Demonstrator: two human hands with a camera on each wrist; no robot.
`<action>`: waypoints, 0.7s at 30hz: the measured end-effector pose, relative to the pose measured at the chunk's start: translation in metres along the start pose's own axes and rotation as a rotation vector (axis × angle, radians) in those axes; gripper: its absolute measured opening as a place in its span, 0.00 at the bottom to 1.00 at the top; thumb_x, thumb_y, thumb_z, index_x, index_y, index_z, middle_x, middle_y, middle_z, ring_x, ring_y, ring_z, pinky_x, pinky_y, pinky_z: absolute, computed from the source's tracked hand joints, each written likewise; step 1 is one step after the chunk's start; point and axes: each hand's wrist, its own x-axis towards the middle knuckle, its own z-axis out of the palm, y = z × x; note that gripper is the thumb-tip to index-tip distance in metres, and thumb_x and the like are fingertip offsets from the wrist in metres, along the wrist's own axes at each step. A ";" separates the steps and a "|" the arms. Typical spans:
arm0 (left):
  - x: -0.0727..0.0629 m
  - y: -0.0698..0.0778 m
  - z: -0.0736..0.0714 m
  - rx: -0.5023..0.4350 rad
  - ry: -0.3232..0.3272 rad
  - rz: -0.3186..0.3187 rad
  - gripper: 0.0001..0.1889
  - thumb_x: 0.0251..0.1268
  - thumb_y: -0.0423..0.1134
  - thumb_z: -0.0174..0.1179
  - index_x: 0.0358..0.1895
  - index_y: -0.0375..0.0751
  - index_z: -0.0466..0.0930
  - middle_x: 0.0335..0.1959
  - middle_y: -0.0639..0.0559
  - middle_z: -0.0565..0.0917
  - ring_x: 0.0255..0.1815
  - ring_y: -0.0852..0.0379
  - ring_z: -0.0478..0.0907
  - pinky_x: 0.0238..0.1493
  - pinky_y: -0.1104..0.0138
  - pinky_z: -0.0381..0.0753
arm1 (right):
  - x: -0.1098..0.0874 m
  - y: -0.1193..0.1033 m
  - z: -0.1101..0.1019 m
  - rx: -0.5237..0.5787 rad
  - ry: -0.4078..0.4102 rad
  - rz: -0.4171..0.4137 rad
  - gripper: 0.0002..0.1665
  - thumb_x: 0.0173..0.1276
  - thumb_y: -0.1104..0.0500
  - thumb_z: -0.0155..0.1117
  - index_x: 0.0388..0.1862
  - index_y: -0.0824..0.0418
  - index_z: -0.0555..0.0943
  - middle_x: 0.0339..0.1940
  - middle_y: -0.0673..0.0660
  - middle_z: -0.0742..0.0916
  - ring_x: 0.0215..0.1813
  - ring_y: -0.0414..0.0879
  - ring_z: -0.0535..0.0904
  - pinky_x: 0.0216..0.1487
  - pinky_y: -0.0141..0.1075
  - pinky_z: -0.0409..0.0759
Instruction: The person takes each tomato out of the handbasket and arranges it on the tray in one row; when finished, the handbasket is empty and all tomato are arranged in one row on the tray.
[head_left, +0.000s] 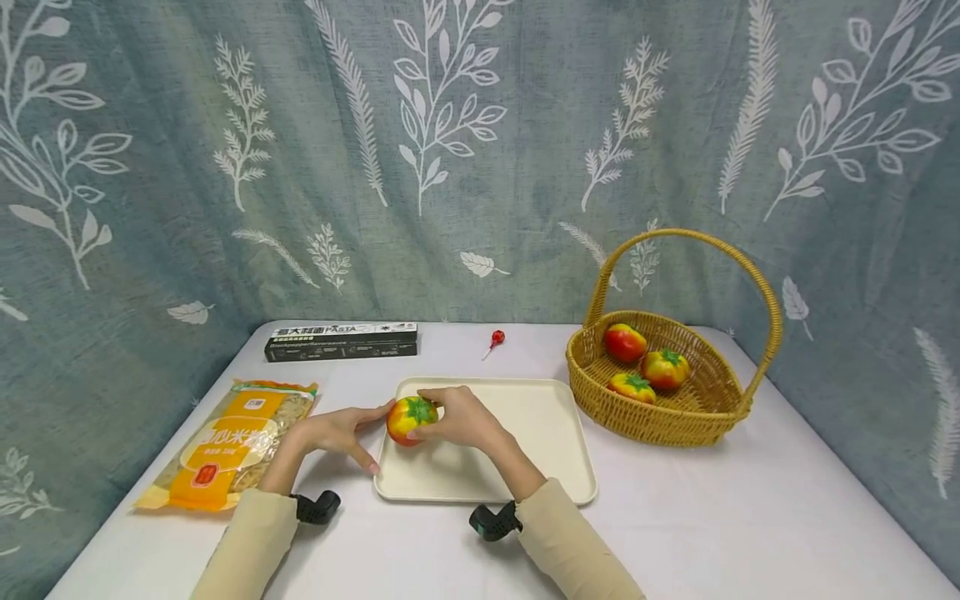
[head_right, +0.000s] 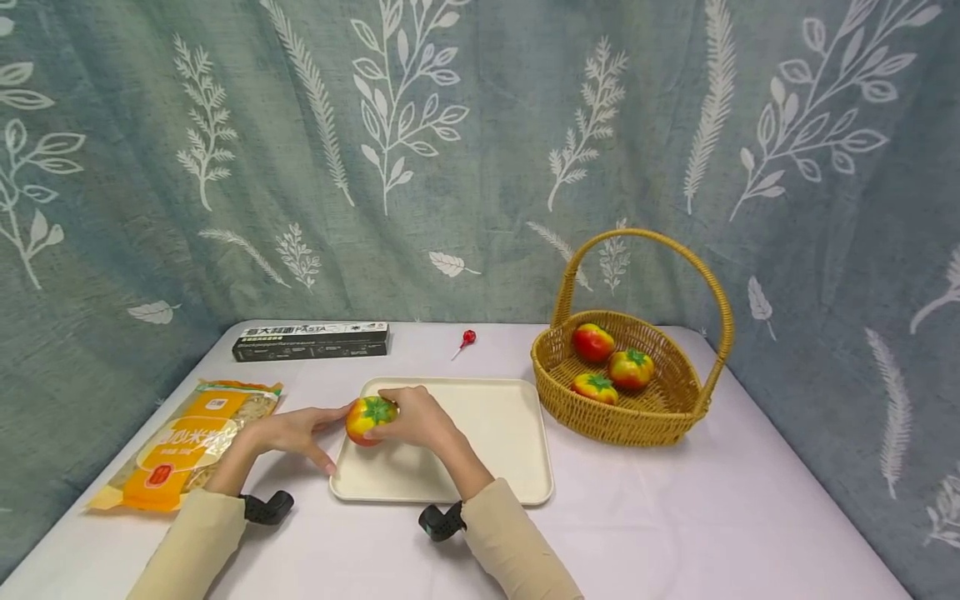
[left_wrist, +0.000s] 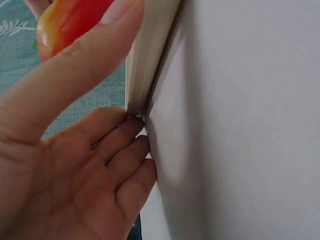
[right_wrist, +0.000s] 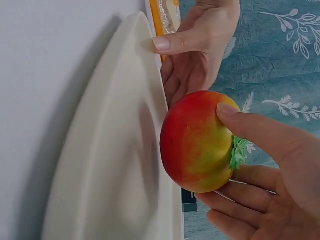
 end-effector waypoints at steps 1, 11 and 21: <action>0.000 0.000 0.000 0.000 -0.001 0.002 0.57 0.42 0.44 0.78 0.75 0.35 0.50 0.73 0.32 0.55 0.73 0.35 0.50 0.71 0.43 0.50 | 0.000 0.001 0.002 0.000 -0.004 0.008 0.34 0.56 0.52 0.76 0.61 0.62 0.79 0.53 0.57 0.85 0.54 0.49 0.80 0.56 0.40 0.77; 0.002 -0.001 0.001 -0.009 0.009 -0.012 0.56 0.42 0.41 0.78 0.75 0.33 0.53 0.72 0.31 0.58 0.73 0.36 0.52 0.71 0.44 0.51 | 0.002 0.005 0.011 -0.014 -0.014 0.057 0.37 0.58 0.49 0.74 0.64 0.62 0.76 0.54 0.59 0.84 0.53 0.50 0.79 0.54 0.39 0.77; 0.002 0.001 0.001 -0.005 0.009 -0.034 0.57 0.41 0.42 0.79 0.75 0.36 0.51 0.73 0.33 0.56 0.74 0.35 0.51 0.71 0.43 0.51 | 0.001 0.003 0.005 -0.019 0.007 0.073 0.39 0.54 0.52 0.77 0.64 0.64 0.76 0.56 0.60 0.83 0.55 0.48 0.79 0.59 0.41 0.75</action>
